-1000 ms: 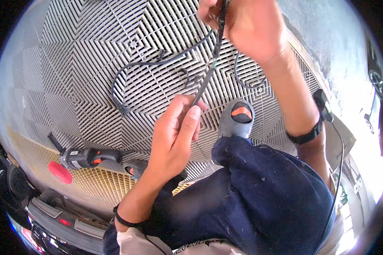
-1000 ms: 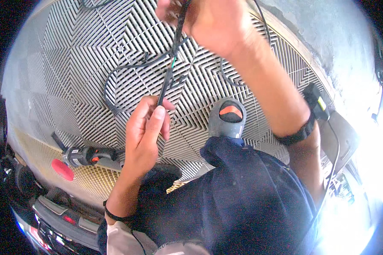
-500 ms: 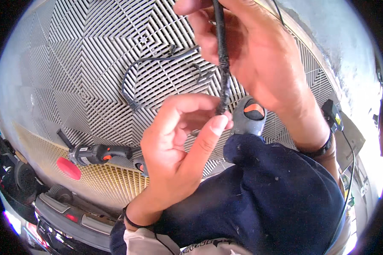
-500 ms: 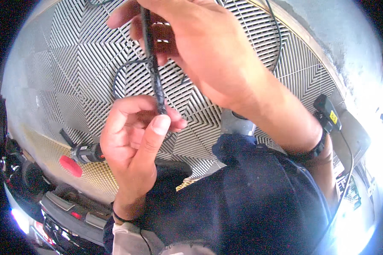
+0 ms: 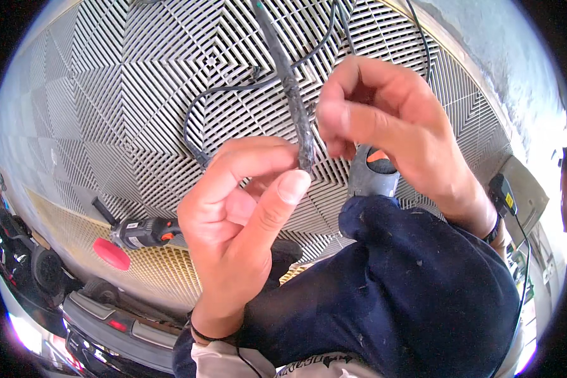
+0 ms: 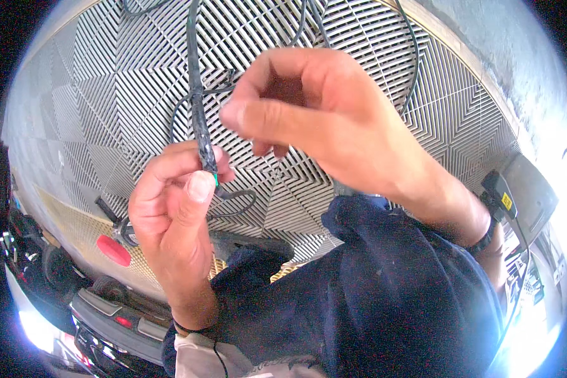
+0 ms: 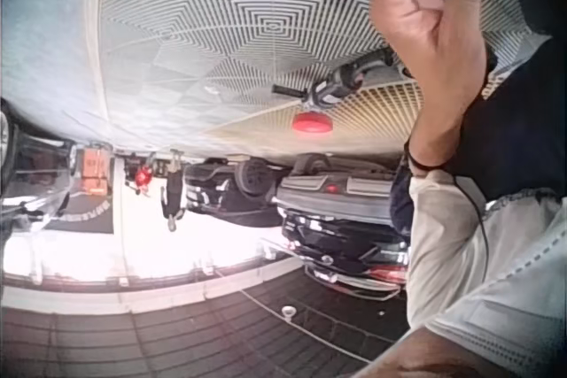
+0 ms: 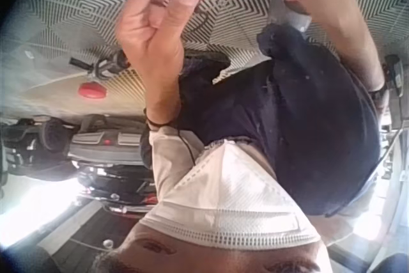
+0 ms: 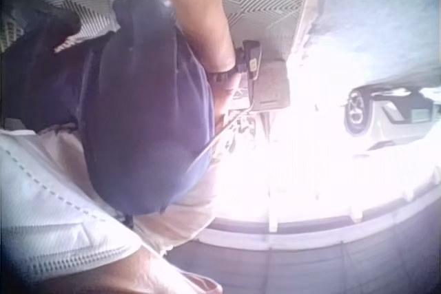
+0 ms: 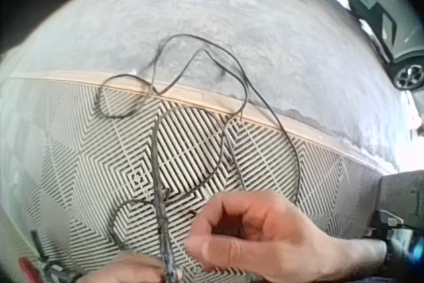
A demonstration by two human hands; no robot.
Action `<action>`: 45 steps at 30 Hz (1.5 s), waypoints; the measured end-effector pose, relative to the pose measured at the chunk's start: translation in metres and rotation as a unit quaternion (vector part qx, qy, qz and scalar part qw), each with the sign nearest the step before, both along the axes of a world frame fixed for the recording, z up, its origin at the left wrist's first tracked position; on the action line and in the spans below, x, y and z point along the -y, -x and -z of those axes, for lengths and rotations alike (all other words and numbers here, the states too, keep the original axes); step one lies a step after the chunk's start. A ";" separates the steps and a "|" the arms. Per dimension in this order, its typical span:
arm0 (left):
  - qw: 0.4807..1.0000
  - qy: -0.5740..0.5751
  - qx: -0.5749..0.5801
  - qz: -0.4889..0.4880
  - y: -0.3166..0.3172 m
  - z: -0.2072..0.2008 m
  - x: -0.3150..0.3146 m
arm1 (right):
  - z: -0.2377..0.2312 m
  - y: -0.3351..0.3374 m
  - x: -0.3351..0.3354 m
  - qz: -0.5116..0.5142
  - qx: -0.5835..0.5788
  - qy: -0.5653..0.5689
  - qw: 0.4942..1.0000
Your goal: Repairing a damaged power cord of a polishing machine using electrical tape.
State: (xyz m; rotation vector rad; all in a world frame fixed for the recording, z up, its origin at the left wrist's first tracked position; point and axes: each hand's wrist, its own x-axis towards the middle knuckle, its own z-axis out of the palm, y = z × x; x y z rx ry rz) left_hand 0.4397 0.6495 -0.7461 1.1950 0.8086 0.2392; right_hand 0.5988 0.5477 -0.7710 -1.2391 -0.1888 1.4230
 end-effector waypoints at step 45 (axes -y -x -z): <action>0.998 0.042 0.035 0.011 -0.003 0.007 0.003 | -0.001 0.012 0.006 -0.051 -0.138 0.008 0.989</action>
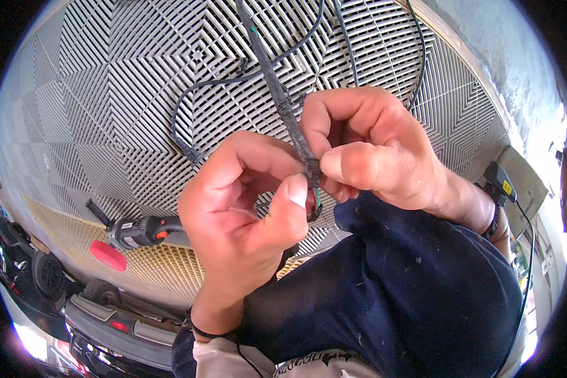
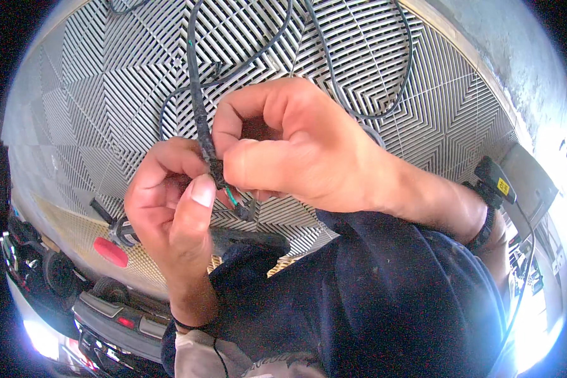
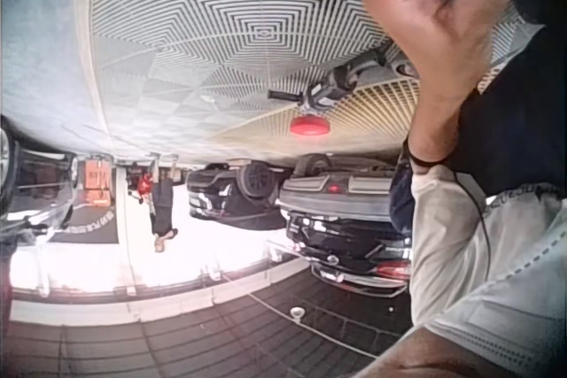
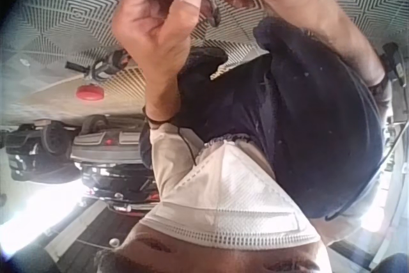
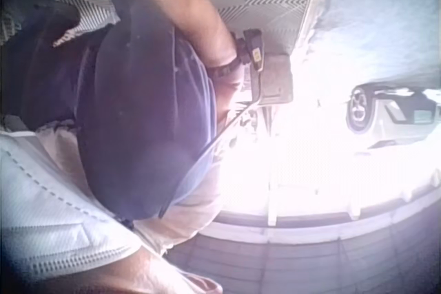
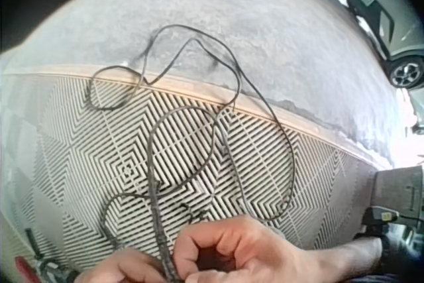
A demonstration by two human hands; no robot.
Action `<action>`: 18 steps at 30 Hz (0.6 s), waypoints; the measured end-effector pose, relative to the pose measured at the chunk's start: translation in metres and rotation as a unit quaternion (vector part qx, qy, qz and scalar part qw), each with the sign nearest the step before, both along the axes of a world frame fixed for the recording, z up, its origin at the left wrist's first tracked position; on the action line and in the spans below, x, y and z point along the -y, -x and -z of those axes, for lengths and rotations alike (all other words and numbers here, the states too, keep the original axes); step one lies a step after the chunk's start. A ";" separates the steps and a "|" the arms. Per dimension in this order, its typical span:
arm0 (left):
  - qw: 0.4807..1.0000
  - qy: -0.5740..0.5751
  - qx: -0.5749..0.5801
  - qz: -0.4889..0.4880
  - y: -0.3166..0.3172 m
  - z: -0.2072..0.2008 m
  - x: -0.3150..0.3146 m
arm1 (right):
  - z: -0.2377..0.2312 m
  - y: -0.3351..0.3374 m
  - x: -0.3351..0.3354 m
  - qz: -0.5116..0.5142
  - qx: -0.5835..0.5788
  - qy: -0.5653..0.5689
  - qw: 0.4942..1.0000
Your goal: Repairing a damaged power cord of a polishing machine using electrical tape.
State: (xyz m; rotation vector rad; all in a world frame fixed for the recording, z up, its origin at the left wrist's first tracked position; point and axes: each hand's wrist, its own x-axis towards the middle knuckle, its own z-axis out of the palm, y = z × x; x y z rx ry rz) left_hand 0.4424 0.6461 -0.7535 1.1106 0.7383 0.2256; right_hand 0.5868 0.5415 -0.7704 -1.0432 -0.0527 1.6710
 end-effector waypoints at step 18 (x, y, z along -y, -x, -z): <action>0.997 0.057 -0.020 0.045 0.004 -0.006 -0.013 | 0.005 0.001 0.002 0.035 0.007 -0.038 0.999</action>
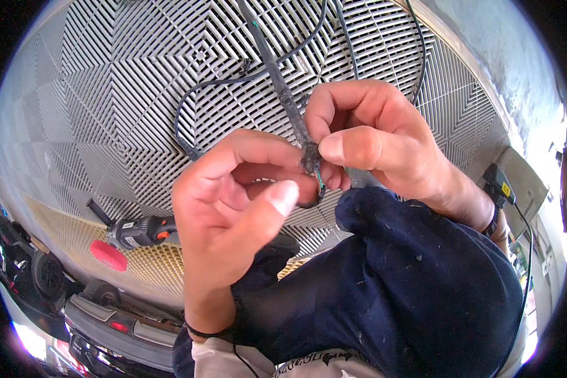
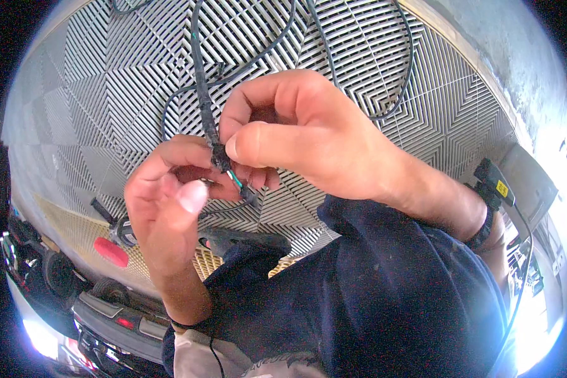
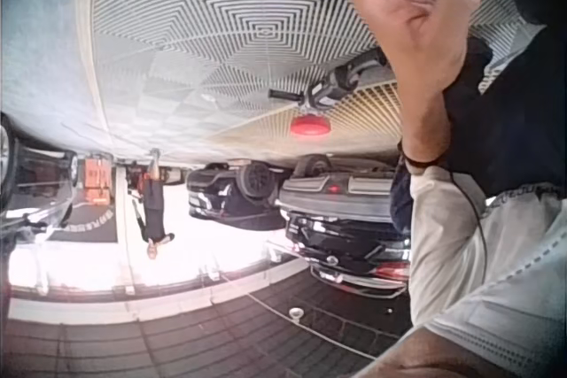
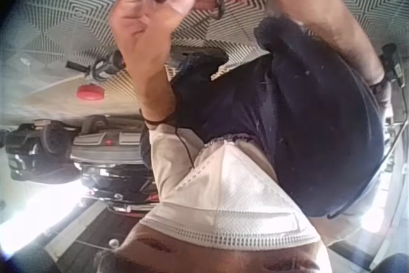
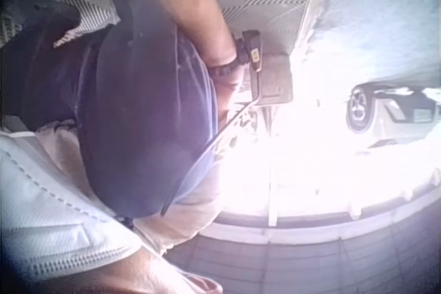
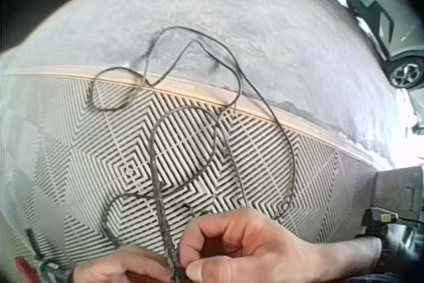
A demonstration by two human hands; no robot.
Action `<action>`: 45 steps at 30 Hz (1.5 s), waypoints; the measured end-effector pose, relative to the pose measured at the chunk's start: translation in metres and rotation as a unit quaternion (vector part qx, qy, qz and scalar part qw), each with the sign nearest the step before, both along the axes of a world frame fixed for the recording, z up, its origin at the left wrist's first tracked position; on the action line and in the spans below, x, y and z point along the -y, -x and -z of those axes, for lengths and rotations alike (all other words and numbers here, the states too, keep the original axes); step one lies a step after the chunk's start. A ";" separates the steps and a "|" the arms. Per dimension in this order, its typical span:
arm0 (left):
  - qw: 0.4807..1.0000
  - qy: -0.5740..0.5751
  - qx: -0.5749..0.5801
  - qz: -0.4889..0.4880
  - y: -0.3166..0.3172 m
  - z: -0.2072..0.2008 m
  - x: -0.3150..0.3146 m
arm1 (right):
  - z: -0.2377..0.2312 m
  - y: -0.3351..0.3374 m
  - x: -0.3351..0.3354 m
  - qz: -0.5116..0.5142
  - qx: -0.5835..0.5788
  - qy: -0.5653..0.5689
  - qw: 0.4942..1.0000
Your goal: Repairing a damaged power cord of a polishing machine using electrical tape.
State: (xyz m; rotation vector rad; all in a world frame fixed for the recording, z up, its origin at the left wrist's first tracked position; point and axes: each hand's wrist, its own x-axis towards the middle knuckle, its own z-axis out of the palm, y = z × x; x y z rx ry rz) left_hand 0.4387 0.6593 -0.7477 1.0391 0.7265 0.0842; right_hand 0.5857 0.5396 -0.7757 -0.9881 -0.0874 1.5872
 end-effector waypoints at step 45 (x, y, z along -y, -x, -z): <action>0.857 -0.154 -0.423 0.250 0.355 -0.258 0.051 | -0.314 0.104 0.169 -0.225 0.447 0.239 0.832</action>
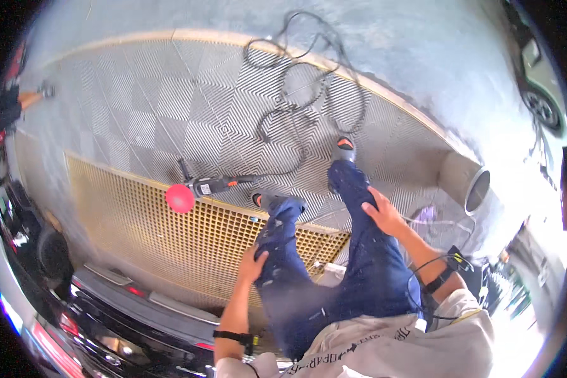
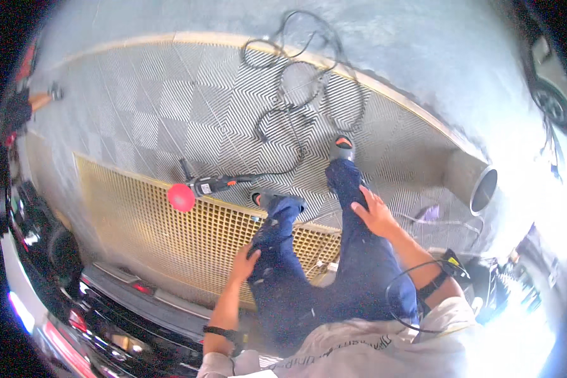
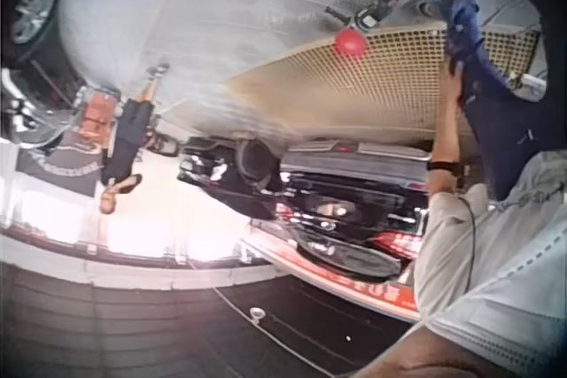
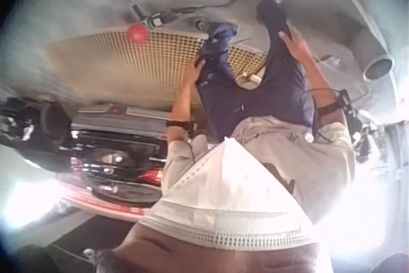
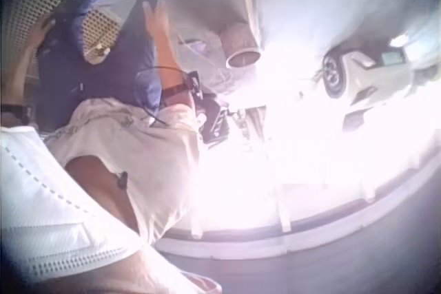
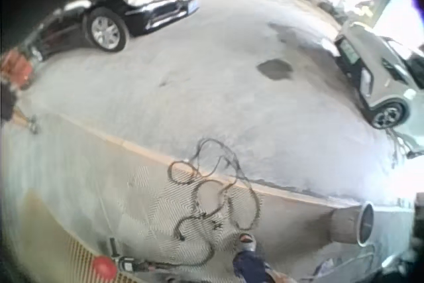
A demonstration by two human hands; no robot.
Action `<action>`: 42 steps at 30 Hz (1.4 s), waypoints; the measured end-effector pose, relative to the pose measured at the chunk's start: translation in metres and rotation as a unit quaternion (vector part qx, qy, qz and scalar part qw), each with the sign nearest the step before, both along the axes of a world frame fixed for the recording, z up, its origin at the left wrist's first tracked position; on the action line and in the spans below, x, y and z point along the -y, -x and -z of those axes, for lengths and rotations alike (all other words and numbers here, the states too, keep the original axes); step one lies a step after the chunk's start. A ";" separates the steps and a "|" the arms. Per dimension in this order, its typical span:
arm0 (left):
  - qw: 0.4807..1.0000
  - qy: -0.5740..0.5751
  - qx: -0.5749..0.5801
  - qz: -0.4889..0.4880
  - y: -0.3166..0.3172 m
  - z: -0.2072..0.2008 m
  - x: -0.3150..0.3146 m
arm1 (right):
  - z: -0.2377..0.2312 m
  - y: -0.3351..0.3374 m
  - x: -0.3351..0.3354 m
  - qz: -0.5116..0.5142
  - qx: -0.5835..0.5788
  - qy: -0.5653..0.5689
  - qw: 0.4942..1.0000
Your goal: Repairing a damaged power cord of a polishing machine using electrical tape.
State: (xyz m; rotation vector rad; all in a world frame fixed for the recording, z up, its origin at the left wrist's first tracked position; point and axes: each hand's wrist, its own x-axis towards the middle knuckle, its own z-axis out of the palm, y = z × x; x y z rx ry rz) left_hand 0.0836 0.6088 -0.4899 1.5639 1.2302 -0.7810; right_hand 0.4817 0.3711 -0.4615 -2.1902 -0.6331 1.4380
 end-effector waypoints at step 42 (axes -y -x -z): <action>0.602 0.175 0.279 0.728 -0.503 -0.346 0.733 | -0.216 0.216 0.725 0.823 0.082 0.055 0.559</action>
